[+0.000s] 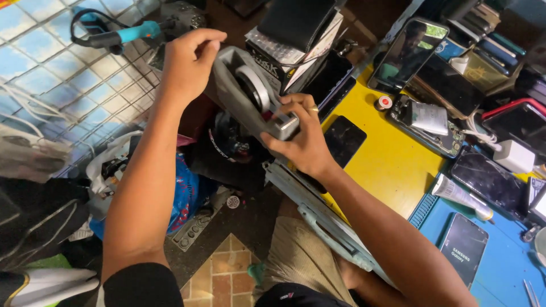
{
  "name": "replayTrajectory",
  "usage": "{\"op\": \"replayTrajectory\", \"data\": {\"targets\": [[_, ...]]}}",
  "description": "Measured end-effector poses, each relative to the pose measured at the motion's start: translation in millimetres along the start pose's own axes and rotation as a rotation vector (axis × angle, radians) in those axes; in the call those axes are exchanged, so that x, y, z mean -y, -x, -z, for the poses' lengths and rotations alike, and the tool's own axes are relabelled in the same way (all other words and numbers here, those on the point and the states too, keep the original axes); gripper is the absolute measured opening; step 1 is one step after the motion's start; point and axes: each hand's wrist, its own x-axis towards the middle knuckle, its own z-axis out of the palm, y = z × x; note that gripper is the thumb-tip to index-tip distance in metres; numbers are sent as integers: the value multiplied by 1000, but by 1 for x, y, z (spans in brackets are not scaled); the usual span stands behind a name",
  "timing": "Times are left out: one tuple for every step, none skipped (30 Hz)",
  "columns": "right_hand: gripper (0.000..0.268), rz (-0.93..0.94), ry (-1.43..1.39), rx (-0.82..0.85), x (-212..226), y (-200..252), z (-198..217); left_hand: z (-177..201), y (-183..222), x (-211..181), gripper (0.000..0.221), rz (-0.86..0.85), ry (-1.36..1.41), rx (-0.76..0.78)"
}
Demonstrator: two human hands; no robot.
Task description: The person holds a smartphone and repeatedly applies small pieces of tape to the edges of the device using a tape dispenser. They rotate the phone to access different sides and press the tape down firmly. Later, the person picks up a wallet and opens it to reveal cash inside.
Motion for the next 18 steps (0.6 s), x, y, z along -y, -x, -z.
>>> {"op": "replayTrajectory", "data": {"targets": [[38, -10, 31, -6, -5, -4, -1, -2, 0, 2, 24, -48, 24, -30], [38, -19, 34, -15, -3, -7, -2, -5, 1, 5, 24, -51, 30, -19], [40, -32, 86, 0, -2, -10, -3, -8, 3, 7, 24, -91, 52, -65], [42, -46, 137, 14, -1, -11, -2, -11, 4, 9, 24, -131, 75, -111], [42, -65, 140, 1, -5, -11, -5, -14, 6, 9, 24, -132, 86, -91], [48, -70, 192, -40, -9, -10, -7, -17, 8, 9, 24, -166, 50, -126], [56, -70, 245, -89, -13, -11, -8, -19, 5, 9, 25, -211, 13, -159], [56, -85, 249, -111, -6, -4, -4, -21, 9, 13, 25, -223, 24, -138], [74, -93, 265, -122, 2, 5, 0, -25, 15, 16, 26, -213, 11, -198], [92, -102, 282, -133, 8, 13, 4, -30, 19, 21, 29, -204, -2, -258], [92, -133, 288, -154, 34, 29, 17, -32, 30, 9, 29, -207, 18, -226], [70, -106, 241, -107, 59, 43, 31, -33, 40, -2, 26, -266, -41, -349], [50, -79, 200, -72, 85, 56, 45, -36, 44, -12, 25, -336, -90, -469], [50, -111, 213, -104, 101, 75, 56, -48, 55, -41, 25, -348, -59, -435], [26, 23, 0, 69, 118, 93, 67, -58, 68, -70, 17, -351, -103, -476], [27, 157, -213, 242, 135, 112, 77, -67, 82, -99, 16, -354, -147, -518], [27, 132, -200, 205, 134, 123, 86, -84, 90, -107, 16, -367, -115, -485], [27, 115, -219, 181, 133, 136, 95, -100, 99, -115, 10, -471, -93, -377]]}}
